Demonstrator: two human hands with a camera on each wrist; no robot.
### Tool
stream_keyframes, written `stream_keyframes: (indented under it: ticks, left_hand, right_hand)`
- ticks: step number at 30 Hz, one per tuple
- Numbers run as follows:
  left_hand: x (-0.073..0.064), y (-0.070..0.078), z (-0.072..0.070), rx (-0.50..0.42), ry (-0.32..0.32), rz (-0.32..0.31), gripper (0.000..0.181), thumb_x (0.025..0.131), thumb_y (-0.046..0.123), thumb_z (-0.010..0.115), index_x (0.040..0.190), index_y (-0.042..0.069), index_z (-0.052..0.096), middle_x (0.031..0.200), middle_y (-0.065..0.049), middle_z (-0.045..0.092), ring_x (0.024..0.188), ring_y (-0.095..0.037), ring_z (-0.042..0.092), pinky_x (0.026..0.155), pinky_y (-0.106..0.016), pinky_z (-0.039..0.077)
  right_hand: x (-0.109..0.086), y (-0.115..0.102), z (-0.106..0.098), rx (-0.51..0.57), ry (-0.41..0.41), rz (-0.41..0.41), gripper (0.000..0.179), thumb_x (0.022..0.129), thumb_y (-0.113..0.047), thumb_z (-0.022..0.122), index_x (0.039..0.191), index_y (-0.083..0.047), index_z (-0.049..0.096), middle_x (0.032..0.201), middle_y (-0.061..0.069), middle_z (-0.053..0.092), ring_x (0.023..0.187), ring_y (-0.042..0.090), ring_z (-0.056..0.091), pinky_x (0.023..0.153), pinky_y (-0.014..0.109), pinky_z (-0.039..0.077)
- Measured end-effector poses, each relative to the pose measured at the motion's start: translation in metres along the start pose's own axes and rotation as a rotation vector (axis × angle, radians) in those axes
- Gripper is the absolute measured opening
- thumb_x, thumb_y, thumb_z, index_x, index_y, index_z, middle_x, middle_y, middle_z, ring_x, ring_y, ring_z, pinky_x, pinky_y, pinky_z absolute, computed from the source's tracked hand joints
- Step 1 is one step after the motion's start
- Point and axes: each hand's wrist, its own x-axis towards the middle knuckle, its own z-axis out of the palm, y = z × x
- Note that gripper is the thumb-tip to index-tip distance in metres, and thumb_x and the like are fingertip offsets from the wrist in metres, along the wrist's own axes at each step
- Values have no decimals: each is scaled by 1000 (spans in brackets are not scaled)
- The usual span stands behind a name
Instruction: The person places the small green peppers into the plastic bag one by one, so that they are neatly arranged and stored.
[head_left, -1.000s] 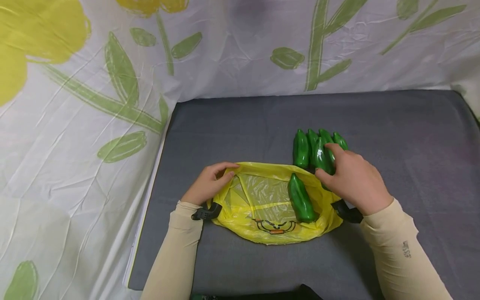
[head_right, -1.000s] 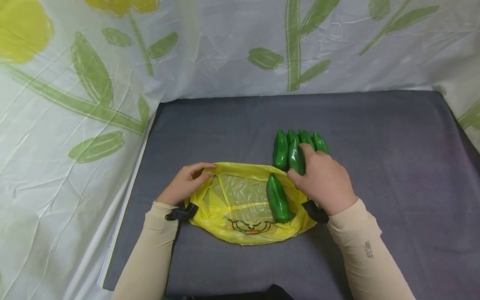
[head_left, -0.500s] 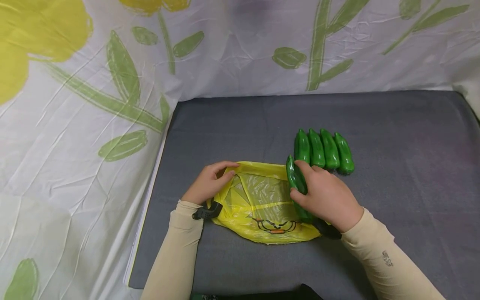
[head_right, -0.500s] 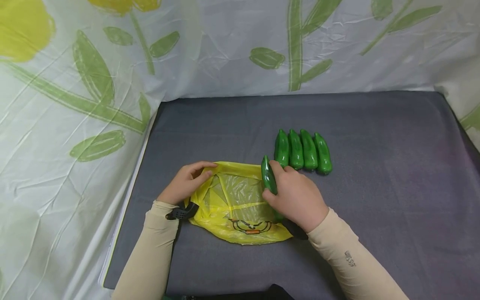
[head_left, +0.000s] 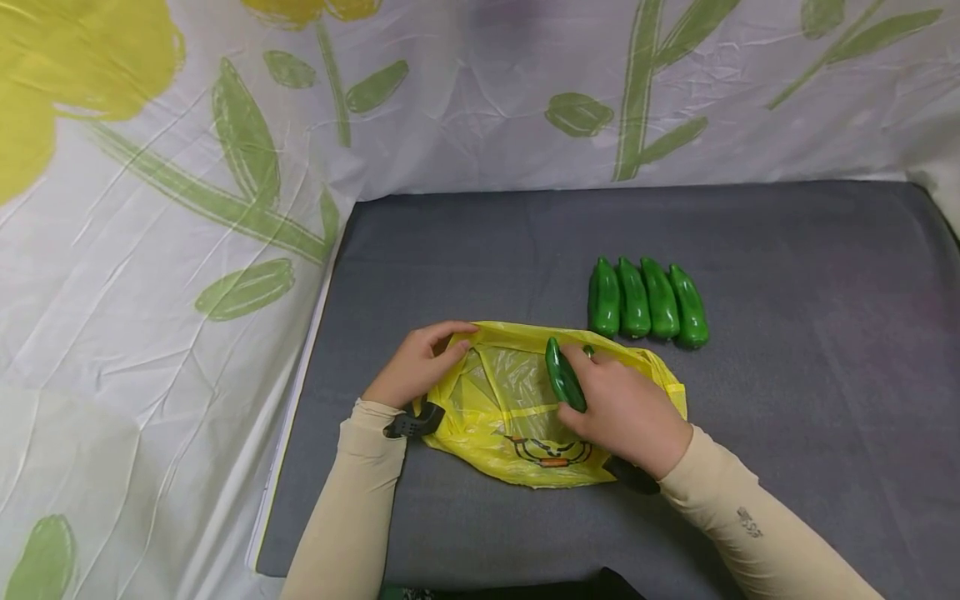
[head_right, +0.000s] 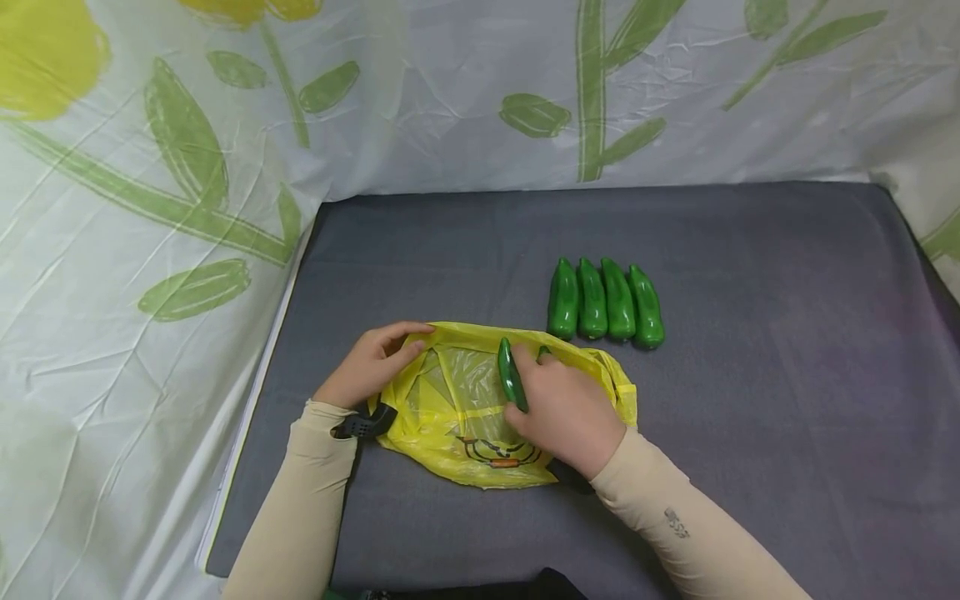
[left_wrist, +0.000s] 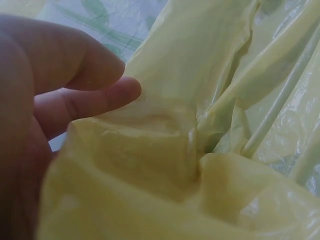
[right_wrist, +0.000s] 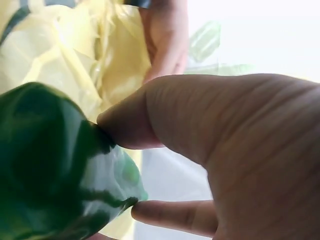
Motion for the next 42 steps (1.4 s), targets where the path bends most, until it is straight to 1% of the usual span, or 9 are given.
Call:
stream_keyframes:
  ticks: [4,8,13,18,24,30,36,39,42]
  left_hand:
    - [2,0,1,4,-2,3,32,109,26,61,139,17,69,136,-3,69,88,-19,61,82,-39,50]
    - [4,2,0,5,-2,6,32,109,25,61,139,17,69,137,-3,69,96,-18,64,85,-39,52]
    - [6,3,-1,0,-2,9,32,109,23,61,139,17,69,136,-4,69,95,-20,64,83,-41,52]
    - [8,4,-1,1,-5,6,32,109,23,61,140,17,68,137,-4,69,94,-19,64,83,-40,51]
    - [10,7,-1,15,1,5,32,109,23,61,140,18,68,136,-3,69,87,-21,60,80,-41,49]
    - [12,10,0,14,-1,2,33,109,23,61,140,17,68,137,-4,68,94,-20,63,84,-40,51]
    - [12,7,0,19,-10,9,33,109,25,62,141,19,67,136,-3,69,81,-18,58,79,-38,50]
    - [6,4,1,25,-15,-3,34,109,25,62,142,20,67,135,-2,69,68,-18,50,71,-35,48]
    - [-2,2,1,29,-22,-26,34,109,25,62,142,21,67,136,-2,69,66,-19,47,69,-36,47]
  right_hand:
    - [3,1,7,-11,-22,-3,69,85,-22,79,143,5,53,88,17,67,62,18,57,54,37,50]
    - [7,3,11,2,-36,1,70,86,-22,78,143,8,51,92,21,69,67,21,61,59,41,54]
    - [8,4,13,-8,-29,15,70,86,-23,79,143,7,53,95,23,69,68,22,61,59,41,55]
    - [8,5,13,-28,-21,28,53,85,-20,79,128,5,59,87,18,62,63,21,54,53,37,50]
    - [8,6,10,-61,-17,17,46,87,-18,78,124,4,62,86,16,61,64,21,55,53,38,49]
    - [8,8,11,-103,2,-10,36,86,-15,78,113,2,62,75,10,56,60,20,53,49,38,47]
    - [6,7,13,-121,-7,-12,42,86,-13,80,119,5,61,72,9,57,55,20,53,47,36,45]
    - [4,4,17,-119,-6,-16,43,87,-14,81,120,4,60,71,7,56,54,19,52,46,34,43]
    - [1,0,22,-109,7,-24,43,88,-16,80,121,4,60,68,5,52,53,18,49,45,33,41]
